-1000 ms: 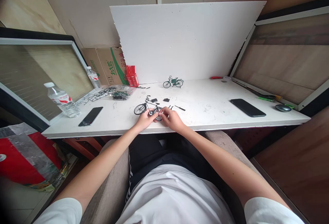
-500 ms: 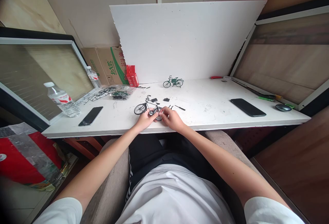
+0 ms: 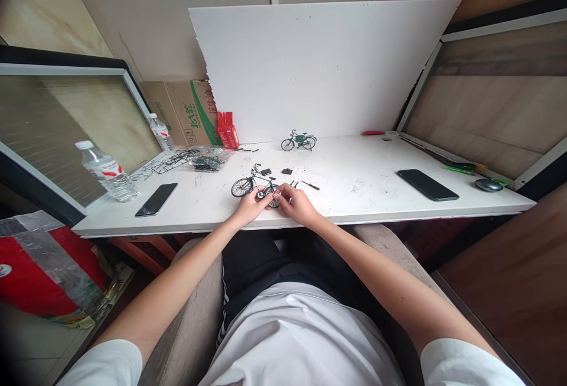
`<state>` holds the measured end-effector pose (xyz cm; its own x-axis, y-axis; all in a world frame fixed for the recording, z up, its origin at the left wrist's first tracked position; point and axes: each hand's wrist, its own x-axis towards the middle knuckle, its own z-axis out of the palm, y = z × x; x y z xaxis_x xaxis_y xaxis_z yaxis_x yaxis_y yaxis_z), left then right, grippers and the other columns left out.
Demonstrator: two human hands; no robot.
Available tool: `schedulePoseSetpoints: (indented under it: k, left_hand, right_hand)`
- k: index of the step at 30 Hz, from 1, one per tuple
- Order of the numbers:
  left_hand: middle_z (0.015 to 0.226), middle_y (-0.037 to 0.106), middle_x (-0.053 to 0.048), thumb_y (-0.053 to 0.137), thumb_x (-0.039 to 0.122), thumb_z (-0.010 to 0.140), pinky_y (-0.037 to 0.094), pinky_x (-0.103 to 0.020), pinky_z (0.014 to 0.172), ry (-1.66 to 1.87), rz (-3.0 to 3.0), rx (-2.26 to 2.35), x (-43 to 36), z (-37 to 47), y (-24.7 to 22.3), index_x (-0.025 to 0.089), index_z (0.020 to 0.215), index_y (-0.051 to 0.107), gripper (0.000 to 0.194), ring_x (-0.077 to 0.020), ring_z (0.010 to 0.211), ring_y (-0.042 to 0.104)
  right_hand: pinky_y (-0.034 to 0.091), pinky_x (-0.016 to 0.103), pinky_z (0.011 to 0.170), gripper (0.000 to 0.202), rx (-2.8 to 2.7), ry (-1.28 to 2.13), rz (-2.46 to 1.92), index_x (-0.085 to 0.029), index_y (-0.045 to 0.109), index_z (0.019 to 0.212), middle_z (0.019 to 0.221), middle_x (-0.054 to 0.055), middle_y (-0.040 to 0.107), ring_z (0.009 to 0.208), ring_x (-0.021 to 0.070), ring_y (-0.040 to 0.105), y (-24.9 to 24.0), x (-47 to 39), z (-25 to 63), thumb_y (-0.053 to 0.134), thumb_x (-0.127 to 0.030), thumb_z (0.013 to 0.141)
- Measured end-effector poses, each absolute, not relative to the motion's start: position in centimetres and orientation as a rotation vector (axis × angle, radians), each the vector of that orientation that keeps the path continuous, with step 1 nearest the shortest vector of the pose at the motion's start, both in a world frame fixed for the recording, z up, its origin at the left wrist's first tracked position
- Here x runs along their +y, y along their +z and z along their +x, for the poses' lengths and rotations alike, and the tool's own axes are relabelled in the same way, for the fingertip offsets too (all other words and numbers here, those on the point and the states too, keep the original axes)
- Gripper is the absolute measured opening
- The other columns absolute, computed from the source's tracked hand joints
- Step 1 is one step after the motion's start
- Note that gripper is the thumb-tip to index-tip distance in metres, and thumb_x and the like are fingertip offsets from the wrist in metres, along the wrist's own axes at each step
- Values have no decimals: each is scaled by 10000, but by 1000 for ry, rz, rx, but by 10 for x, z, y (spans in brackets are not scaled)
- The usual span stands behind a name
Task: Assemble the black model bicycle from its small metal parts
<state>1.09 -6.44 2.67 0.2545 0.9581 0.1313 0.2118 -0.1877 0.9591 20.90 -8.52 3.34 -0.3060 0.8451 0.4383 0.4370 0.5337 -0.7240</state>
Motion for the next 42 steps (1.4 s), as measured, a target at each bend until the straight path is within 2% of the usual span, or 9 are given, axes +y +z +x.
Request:
schedulePoseSetpoints:
  k: [14,22,31,42]
  left_hand:
    - [1053,791,-102,701,337,955,623,-326,844,1021,1606,1122,-67,12,30,148,1224,642,334,-206,812,783]
    - [1093,779,-119,687,293,957,637,-345,841,1057,1628,1084,-69,13,31,143,1178,653,269,-219,888,779]
    - [1105,773,-116,703,305,947,639,-329,835,1067,1659,1098,-68,13,29,151,1187,653,290,-223,924,776]
    - [1101,776,-110,682,312,961,632,-322,840,1041,1682,1120,-68,13,29,154,1201,630,293,-203,862,778]
  right_hand:
    - [493,318,640,361,-1942,618,-1060,-236,609,1012,717,14,688,638,193,628,35,-86,208,526,-587,1029]
    - [491,313,648,343,-1950,619,-1069,-237,614,1017,721,11,692,645,191,631,35,-87,207,522,-567,1035]
    - [484,308,652,331,-1956,611,-1072,-237,614,1011,721,9,691,646,189,632,35,-87,207,522,-554,1036]
    - [478,315,658,325,-1966,576,-1066,-237,610,1005,724,10,704,640,188,621,34,-86,207,517,-547,1038]
